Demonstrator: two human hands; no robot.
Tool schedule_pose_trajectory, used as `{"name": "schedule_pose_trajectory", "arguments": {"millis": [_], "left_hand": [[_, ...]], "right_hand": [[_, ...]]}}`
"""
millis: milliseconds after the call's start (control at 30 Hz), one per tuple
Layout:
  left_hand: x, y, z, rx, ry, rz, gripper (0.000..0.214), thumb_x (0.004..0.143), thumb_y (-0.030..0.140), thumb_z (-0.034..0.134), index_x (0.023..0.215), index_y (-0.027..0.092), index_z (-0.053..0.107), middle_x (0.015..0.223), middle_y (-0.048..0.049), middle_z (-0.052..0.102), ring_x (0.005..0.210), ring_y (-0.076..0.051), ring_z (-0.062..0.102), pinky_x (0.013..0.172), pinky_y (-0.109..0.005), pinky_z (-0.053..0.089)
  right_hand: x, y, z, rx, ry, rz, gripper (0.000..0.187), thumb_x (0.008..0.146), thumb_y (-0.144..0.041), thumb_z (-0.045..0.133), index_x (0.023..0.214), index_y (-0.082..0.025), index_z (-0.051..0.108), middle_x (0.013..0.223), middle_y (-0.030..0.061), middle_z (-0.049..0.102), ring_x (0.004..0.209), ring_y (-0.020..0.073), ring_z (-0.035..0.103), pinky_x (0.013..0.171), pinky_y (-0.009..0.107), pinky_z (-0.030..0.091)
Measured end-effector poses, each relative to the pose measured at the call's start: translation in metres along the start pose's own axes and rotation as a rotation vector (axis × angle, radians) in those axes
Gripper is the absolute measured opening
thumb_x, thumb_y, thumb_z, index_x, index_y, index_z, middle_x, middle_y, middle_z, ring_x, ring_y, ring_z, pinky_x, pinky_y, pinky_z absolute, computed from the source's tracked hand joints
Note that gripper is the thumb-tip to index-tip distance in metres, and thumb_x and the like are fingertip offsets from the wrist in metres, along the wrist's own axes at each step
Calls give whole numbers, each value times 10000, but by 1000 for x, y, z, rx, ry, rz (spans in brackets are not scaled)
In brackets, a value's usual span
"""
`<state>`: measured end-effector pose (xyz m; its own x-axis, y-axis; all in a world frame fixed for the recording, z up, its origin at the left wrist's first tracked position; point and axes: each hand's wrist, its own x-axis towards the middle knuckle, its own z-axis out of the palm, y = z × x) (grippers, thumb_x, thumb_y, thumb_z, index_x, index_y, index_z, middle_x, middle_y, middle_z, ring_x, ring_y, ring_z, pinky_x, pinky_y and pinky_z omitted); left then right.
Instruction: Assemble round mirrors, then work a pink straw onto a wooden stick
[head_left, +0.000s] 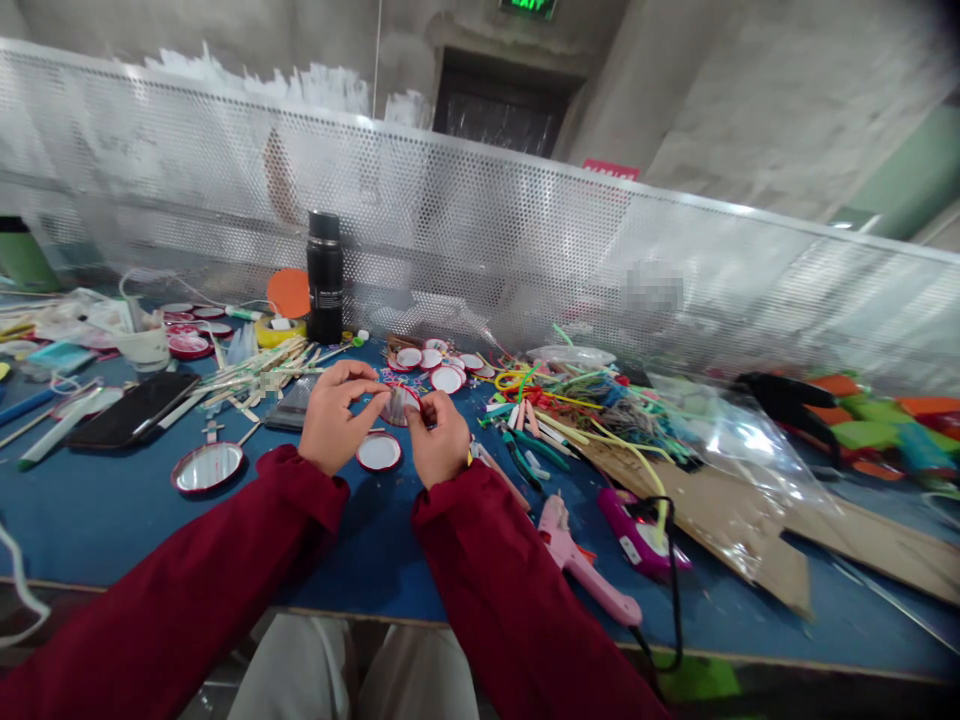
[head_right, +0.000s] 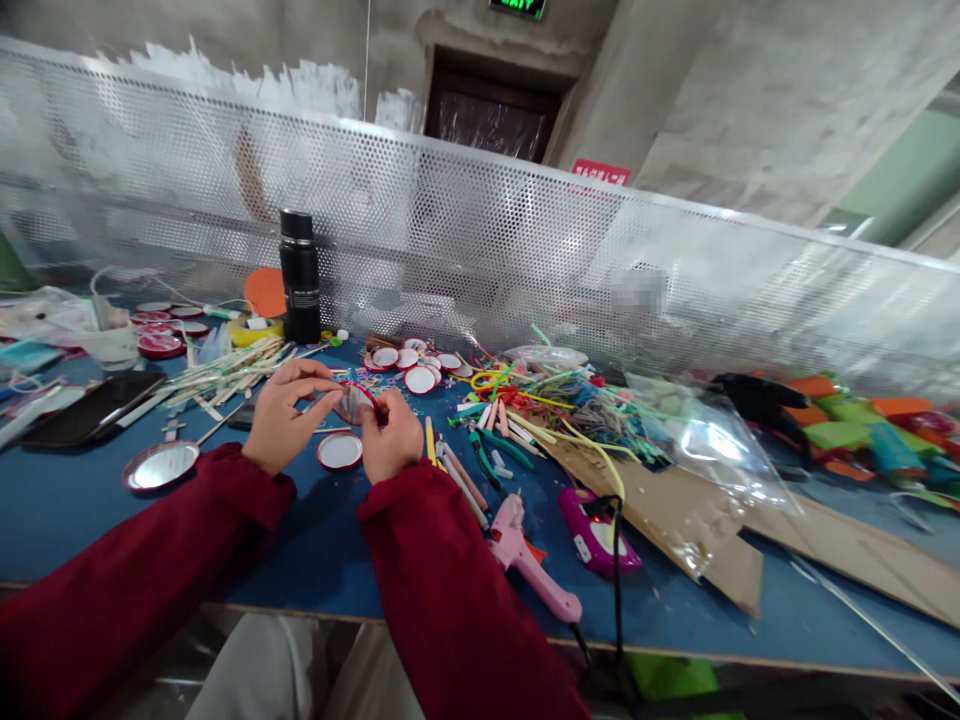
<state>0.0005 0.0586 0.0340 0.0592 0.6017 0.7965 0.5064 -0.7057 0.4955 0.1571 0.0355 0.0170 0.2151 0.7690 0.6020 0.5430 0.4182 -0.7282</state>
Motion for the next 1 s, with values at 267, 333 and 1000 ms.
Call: {"name": "schedule_pose_trajectory", "arguments": {"millis": [267,333,1000], "left_hand": [[-1,-5,4,55,-14,-31,109,818,330,689,809,250,764,953,-44,651,953,-221,590,880,-414,485],[-1,-5,3,34,-20,-62,110,813,324,688,783,241,755,955,-45,640,957,-221,581,868,-405,489],[1,-8,5,-715,-3,-451,163,760,345,752,744,183,745,1164,-85,630,1242,-252,496,1035,-385,410]], "right_hand": [[-2,-1,1,-3,-8,-10,170,845,-322,570,721,-229,503,627,-40,516,597,136,473,588,246,349],[-2,0,2,-6,-15,-19,161,845,-315,570,725,-227,507,631,-39,513,597,135,469,588,246,344],[-1,-4,0,10,-102,-11,138,826,-248,606,715,-218,529,642,-35,558,616,135,489,600,236,375]]}}
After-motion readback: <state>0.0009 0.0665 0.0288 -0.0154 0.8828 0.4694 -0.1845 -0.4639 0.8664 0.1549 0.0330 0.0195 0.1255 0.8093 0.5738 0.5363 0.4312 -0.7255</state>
